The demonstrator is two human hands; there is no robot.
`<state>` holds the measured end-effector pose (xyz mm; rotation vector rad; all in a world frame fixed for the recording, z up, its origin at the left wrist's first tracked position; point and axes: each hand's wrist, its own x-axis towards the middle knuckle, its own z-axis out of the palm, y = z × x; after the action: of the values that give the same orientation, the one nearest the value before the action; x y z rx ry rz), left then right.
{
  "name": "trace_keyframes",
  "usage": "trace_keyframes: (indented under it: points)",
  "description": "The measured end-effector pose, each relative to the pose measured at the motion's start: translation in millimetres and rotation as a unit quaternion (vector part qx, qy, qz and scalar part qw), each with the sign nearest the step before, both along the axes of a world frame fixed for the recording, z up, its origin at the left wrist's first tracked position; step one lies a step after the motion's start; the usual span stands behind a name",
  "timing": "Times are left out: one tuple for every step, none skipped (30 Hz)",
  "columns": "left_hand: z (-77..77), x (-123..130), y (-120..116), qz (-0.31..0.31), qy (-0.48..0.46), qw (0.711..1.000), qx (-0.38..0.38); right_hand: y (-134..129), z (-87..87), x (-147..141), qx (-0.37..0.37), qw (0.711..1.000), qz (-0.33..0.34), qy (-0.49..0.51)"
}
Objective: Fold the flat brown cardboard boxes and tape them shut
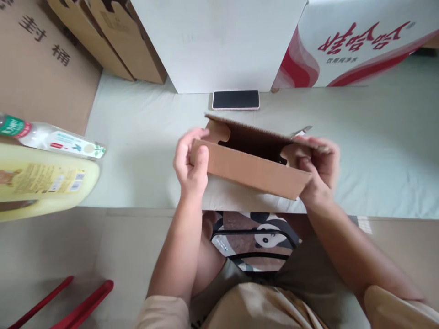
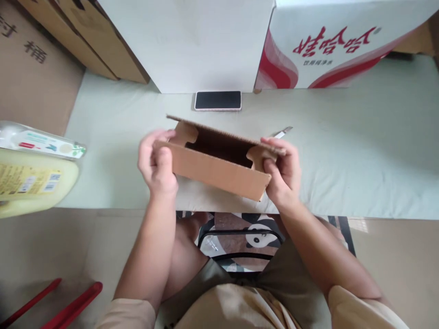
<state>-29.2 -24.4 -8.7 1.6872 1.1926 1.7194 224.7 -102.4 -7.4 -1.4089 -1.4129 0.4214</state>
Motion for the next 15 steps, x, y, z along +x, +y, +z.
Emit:
trace_keyframes:
  points:
    - [-0.8,-1,2,-0.009,0.013,1.0,0.004,0,-0.1,1,0.034,0.999,0.01,0.014]
    - [-1.4,-3,4,-0.016,0.029,0.999,0.006,-1,-0.7,2,0.063,0.997,0.025,0.022]
    - [-1.7,-4,6,-0.022,0.046,0.999,0.005,-1,-1.7,2,0.081,0.996,0.041,0.02]
    - [-1.8,-5,8,-0.026,0.06,0.998,0.003,-1,-3.3,4,0.092,0.994,0.051,0.014]
    - [-1.7,-6,9,-0.028,0.074,0.997,0.0,-1,-5.3,5,0.098,0.994,0.052,0.005]
    - [-1.6,-7,10,-0.029,0.084,0.996,-0.001,-1,-7.7,6,0.098,0.994,0.047,-0.007]
    - [-1.6,-7,11,-0.026,0.091,0.996,0.0,-1,-10.3,7,0.094,0.995,0.037,-0.021]
    - [-1.9,-7,11,-0.02,0.094,0.995,0.002,-2,-13.0,8,0.085,0.995,0.023,-0.037]
    - [-2.3,-7,11,-0.012,0.096,0.995,0.006,-3,-15.4,10,0.074,0.996,0.011,-0.054]
    - [-3.0,-6,11,-0.003,0.097,0.995,0.01,-4,-17.6,10,0.062,0.996,-0.001,-0.069]
    - [-3.8,-6,11,0.006,0.098,0.995,0.016,-4,-19.4,11,0.052,0.995,-0.012,-0.082]
    - [-4.6,-6,11,0.012,0.099,0.995,0.021,-5,-20.7,12,0.043,0.995,-0.021,-0.093]
    - [-5.2,-6,11,0.016,0.099,0.995,0.026,-5,-21.7,12,0.04,0.994,-0.026,-0.099]
    - [-5.7,-7,11,0.017,0.096,0.995,0.03,-4,-22.2,13,0.044,0.994,-0.029,-0.097]
    - [-6.0,-7,12,0.015,0.088,0.995,0.035,-3,-22.4,13,0.052,0.994,-0.032,-0.089]
